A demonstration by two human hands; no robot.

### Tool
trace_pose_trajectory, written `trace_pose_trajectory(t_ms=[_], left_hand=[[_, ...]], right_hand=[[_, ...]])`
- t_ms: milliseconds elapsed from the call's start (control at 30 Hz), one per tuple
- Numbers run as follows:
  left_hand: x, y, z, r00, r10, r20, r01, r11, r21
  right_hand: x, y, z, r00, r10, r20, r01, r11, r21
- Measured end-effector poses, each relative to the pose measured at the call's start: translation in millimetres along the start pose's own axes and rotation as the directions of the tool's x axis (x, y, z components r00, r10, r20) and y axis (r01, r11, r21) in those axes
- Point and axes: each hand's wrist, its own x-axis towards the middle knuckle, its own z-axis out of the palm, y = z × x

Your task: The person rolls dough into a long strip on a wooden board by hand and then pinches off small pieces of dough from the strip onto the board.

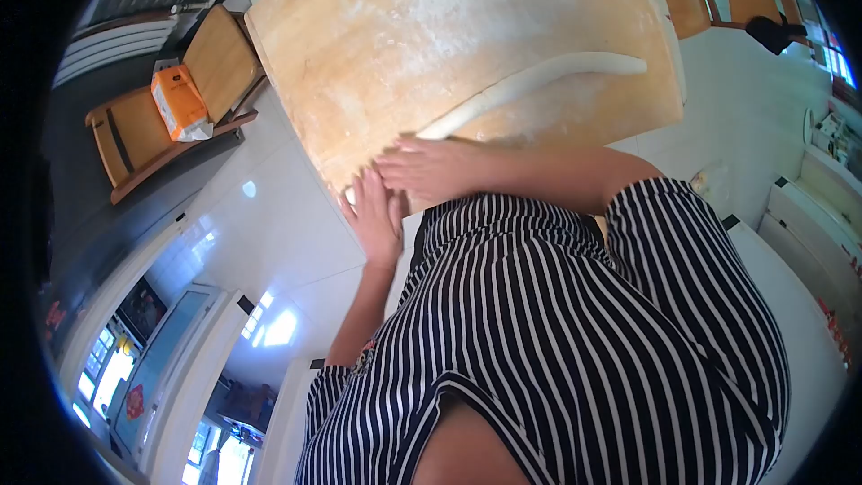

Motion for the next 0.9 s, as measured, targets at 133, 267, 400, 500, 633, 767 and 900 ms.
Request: trace_pose_trajectory(t_ms=[133,267,400,500,633,767,900], left_hand=[[120,-10,-29,0.951,-0.26,-0.166,0.257,0.966,-0.038],[193,-29,-29,0.906,-0.341,-0.252,0.329,0.94,-0.088],[144,-8,-24,0.953,-0.216,-0.21,0.2,0.975,-0.095],[44,13,-5,0.994,-0.016,-0.112,0.014,1.0,-0.023],[-8,7,13,0.992,0.12,0.041,-0.124,0.982,0.143],[105,-13,-18,0.983,-0.081,-0.166,0.085,0.996,0.015],[198,-29,-32,0.915,-0.349,-0.205,0.343,0.937,-0.061]], right_hand=[[86,49,-10,0.867,0.441,0.23,-0.39,0.89,-0.236],[114,91,11,0.831,0.551,-0.07,-0.548,0.792,-0.271],[87,58,-11,0.845,0.525,0.104,-0.473,0.824,-0.312],[24,13,-23,0.943,0.219,0.252,-0.142,0.946,-0.291],[-13,3,-15,0.997,0.078,0.015,-0.08,0.988,0.129],[83,55,-35,0.774,0.461,0.434,-0.443,0.884,-0.149],[108,96,2,0.815,0.567,-0.117,-0.576,0.774,-0.263]])
